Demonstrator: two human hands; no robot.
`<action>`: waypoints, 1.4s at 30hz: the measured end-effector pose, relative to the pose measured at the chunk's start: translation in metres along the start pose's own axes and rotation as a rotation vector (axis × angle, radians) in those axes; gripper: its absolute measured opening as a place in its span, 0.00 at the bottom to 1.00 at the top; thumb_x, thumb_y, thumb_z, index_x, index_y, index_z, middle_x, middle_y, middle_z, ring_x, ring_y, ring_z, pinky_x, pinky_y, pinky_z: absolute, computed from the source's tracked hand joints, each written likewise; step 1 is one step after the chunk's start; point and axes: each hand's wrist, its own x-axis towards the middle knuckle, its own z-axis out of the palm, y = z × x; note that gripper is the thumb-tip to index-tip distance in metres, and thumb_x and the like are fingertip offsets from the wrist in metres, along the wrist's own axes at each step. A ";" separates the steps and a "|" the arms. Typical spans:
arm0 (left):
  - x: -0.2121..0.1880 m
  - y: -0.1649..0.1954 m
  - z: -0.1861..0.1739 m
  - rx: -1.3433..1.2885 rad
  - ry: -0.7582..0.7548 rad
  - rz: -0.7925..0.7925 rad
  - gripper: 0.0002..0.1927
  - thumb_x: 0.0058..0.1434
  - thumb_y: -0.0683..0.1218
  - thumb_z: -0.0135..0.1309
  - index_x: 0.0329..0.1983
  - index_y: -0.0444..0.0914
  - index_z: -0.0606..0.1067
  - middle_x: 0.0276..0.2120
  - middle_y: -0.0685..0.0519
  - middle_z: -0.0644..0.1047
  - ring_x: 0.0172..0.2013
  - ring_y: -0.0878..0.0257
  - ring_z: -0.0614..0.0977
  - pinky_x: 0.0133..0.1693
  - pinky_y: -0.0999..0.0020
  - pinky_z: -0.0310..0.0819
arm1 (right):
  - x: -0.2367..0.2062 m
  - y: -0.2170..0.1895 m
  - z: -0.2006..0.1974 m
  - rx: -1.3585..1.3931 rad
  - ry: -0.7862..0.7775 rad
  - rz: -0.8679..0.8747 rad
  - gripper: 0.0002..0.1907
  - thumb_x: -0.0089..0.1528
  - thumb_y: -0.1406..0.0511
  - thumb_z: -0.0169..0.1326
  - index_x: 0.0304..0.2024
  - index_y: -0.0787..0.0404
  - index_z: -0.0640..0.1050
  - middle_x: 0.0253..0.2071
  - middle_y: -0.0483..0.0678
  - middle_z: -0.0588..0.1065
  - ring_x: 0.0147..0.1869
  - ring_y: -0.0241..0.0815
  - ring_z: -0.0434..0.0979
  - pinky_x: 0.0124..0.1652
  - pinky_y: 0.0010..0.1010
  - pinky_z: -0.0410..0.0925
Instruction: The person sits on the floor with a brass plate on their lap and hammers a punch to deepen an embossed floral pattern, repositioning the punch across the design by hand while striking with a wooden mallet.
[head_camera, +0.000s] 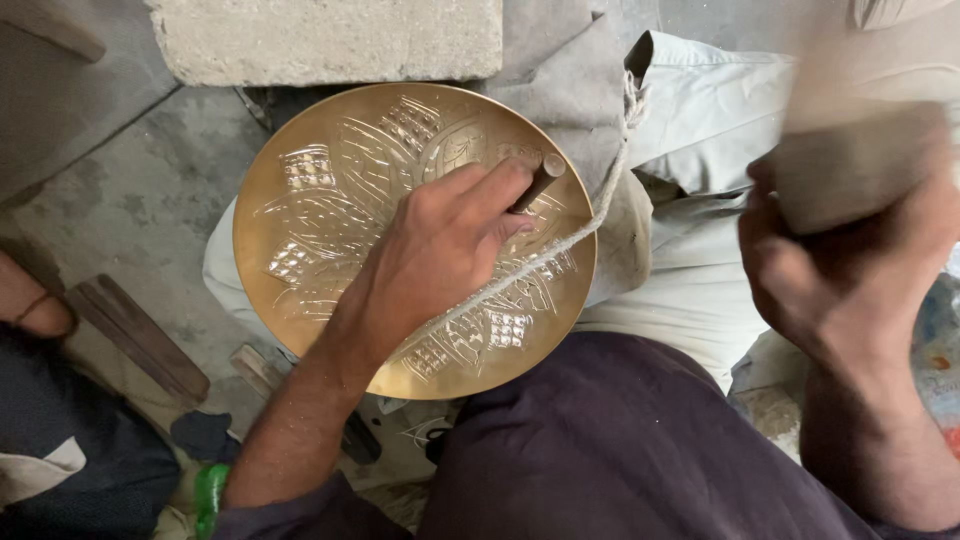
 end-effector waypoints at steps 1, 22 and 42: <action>0.000 -0.001 0.000 0.004 0.001 0.003 0.20 0.64 0.39 0.61 0.59 0.36 0.72 0.30 0.47 0.75 0.28 0.56 0.80 0.29 0.59 0.74 | 0.000 0.001 -0.001 0.012 -0.005 -0.001 0.21 0.57 0.74 0.58 0.52 0.69 0.73 0.44 0.53 0.76 0.47 0.46 0.80 0.45 0.34 0.75; -0.002 -0.020 0.001 -0.037 -0.094 0.093 0.20 0.64 0.37 0.59 0.59 0.37 0.72 0.31 0.46 0.76 0.31 0.57 0.82 0.30 0.63 0.77 | -0.016 0.058 0.007 -0.008 -0.111 -0.069 0.18 0.56 0.79 0.50 0.50 0.70 0.71 0.41 0.52 0.74 0.41 0.43 0.76 0.44 0.30 0.71; 0.005 -0.024 0.003 0.091 -0.223 0.126 0.20 0.67 0.46 0.57 0.62 0.42 0.72 0.27 0.51 0.72 0.25 0.61 0.77 0.24 0.63 0.74 | -0.044 0.037 0.025 -0.168 0.090 0.033 0.16 0.61 0.76 0.55 0.51 0.67 0.73 0.45 0.51 0.77 0.45 0.46 0.81 0.44 0.32 0.74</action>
